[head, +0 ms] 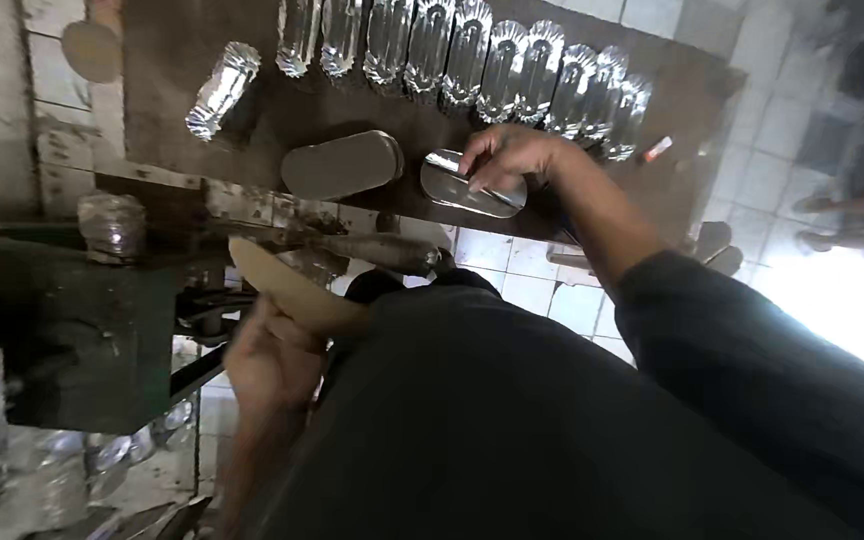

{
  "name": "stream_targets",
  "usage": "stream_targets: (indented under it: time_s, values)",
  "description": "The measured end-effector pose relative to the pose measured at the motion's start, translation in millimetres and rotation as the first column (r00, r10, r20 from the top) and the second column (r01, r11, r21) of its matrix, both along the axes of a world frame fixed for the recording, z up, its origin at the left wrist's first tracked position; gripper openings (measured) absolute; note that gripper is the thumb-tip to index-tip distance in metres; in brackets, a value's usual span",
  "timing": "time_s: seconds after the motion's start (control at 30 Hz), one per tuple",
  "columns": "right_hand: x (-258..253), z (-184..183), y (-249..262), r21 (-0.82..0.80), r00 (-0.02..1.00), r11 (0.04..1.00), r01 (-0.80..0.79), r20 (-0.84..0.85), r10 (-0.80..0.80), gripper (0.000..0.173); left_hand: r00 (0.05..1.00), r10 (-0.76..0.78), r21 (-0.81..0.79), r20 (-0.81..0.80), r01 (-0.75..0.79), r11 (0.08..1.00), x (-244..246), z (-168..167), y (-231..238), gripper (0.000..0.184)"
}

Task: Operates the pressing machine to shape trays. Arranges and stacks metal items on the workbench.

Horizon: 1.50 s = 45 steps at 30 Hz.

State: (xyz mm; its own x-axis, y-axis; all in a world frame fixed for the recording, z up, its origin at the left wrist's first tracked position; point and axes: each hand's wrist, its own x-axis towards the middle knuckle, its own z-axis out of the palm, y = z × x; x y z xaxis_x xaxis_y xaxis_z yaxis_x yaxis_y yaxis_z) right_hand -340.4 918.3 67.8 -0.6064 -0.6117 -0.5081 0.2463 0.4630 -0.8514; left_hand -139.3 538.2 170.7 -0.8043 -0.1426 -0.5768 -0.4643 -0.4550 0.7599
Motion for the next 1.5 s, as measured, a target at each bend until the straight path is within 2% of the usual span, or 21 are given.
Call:
stream_targets:
  time_s: [0.07, 0.2, 0.3, 0.4, 0.5, 0.57, 0.63, 0.67, 0.7, 0.77, 0.8, 0.87, 1.0, 1.07, 1.13, 1.2, 1.27, 1.3, 1.4, 1.43, 1.5]
  values:
    - [-2.0, 8.2, -3.2, 0.040, 0.999, 0.999, -0.003, 0.050, 0.001, 0.024, 0.998, 0.021, 0.016, 0.051, -0.022, 1.000, 25.8, 10.0, 11.9, 0.032]
    - [-0.2, 12.5, -7.0, 0.143, 0.996, 0.989, 0.039, 0.071, -0.049, 0.023, 0.970, 0.015, 0.152, -0.244, 0.023, 0.988, 24.8, 5.3, -27.7, 0.020]
    - [9.9, 17.3, -12.0, 0.222, 0.990, 0.966, 0.130, 0.028, -0.139, 0.022, 0.953, 0.036, 0.075, -0.300, -0.014, 0.997, 4.7, 14.7, -60.4, 0.015]
    - [15.7, 5.7, -14.4, 0.200, 0.982, 0.961, 0.190, -0.051, -0.184, 0.021, 0.976, 0.029, -0.047, -0.218, -0.040, 0.998, 1.2, 13.2, -82.9, 0.025]
    - [33.7, 6.3, -25.1, 0.226, 0.951, 0.930, 0.289, -0.176, -0.253, 0.018, 1.000, -0.010, -0.090, 0.008, 0.011, 0.996, 21.0, -7.5, -95.5, 0.031]
    - [58.9, 25.6, -54.9, 0.423, 0.883, 0.808, 0.410, -0.405, -0.236, 0.021, 0.998, 0.010, -0.045, 0.064, -0.007, 0.999, 28.6, -23.6, -114.6, 0.033]
    - [90.1, 52.9, -116.1, 0.569, 0.767, 0.574, 0.589, -0.618, -0.174, 0.031, 1.000, 0.007, -0.029, 0.004, -0.007, 1.000, 23.6, -40.5, -156.1, 0.031]
    - [104.4, 56.6, -150.3, 0.511, 0.680, 0.532, 0.676, -0.711, -0.181, 0.032, 0.999, -0.020, -0.024, -0.047, 0.018, 1.000, 17.5, -48.4, -181.2, 0.031]
    - [116.7, 57.3, -187.5, 0.395, 0.598, 0.566, 0.723, -0.769, -0.226, 0.030, 0.995, -0.049, -0.033, -0.081, 0.047, 0.998, 9.8, -51.9, -203.5, 0.033]
    - [135.6, 55.1, -271.0, 0.079, 0.546, 0.739, 0.669, -0.727, -0.416, 0.026, 0.985, -0.106, -0.098, -0.134, 0.094, 0.991, -6.4, -48.1, -234.7, 0.037]
    - [141.3, 59.7, -316.4, -0.092, 0.586, 0.786, 0.612, -0.614, -0.528, 0.024, 0.973, -0.129, -0.116, -0.191, 0.108, 0.987, -15.6, -44.8, -245.1, 0.039]
    - [140.1, 79.6, -397.0, -0.314, 0.689, 0.788, 0.530, -0.383, -0.616, 0.022, 0.934, -0.159, -0.123, -0.320, 0.125, 0.984, -33.8, -39.3, -258.6, 0.042]
    - [129.7, 117.4, -472.0, -0.393, 0.794, 0.784, 0.481, -0.185, -0.580, 0.019, 0.900, -0.145, -0.024, -0.412, 0.149, 0.989, -45.4, -15.6, -272.0, 0.041]
    - [127.5, 133.6, -472.9, -0.376, 0.858, 0.825, 0.421, -0.130, -0.497, 0.017, 0.888, -0.119, -0.004, -0.444, 0.131, 0.991, -48.5, -7.8, -280.8, 0.042]
    - [132.3, 148.5, -468.6, -0.389, 0.895, 0.860, 0.329, -0.162, -0.416, 0.026, 0.826, -0.155, -0.018, -0.542, 0.173, 0.985, -49.1, -1.0, -284.7, 0.044]
    - [144.3, 156.4, -463.9, -0.477, 0.840, 0.832, 0.283, -0.296, -0.455, 0.026, 0.741, -0.254, -0.082, -0.622, 0.261, 0.962, -44.3, 3.9, -278.1, 0.054]
    - [151.4, 161.7, -449.6, -0.590, 0.795, 0.799, 0.115, -0.428, -0.430, 0.020, 0.568, -0.445, -0.244, -0.692, 0.396, 0.885, -42.3, -7.7, -276.2, 0.076]
    - [151.7, 162.9, -440.2, -0.598, 0.799, 0.801, 0.020, -0.473, -0.373, 0.016, 0.490, -0.535, -0.344, -0.688, 0.429, 0.835, -40.6, -13.2, -268.5, 0.077]
    - [145.1, 146.4, -393.6, -0.468, 0.811, 0.883, -0.049, -0.534, -0.238, 0.013, 0.540, -0.600, -0.303, -0.590, 0.540, 0.785, -20.0, -30.5, -226.4, 0.037]
    - [140.6, 133.0, -369.1, -0.437, 0.804, 0.899, -0.031, -0.545, -0.238, 0.012, 0.550, -0.621, -0.275, -0.558, 0.583, 0.764, -25.3, -43.6, -207.1, 0.035]
    - [144.9, 93.1, -305.5, -0.373, 0.796, 0.923, 0.091, -0.530, -0.293, 0.019, 0.696, -0.641, -0.318, -0.323, 0.559, 0.766, -33.5, -54.8, -127.1, 0.036]
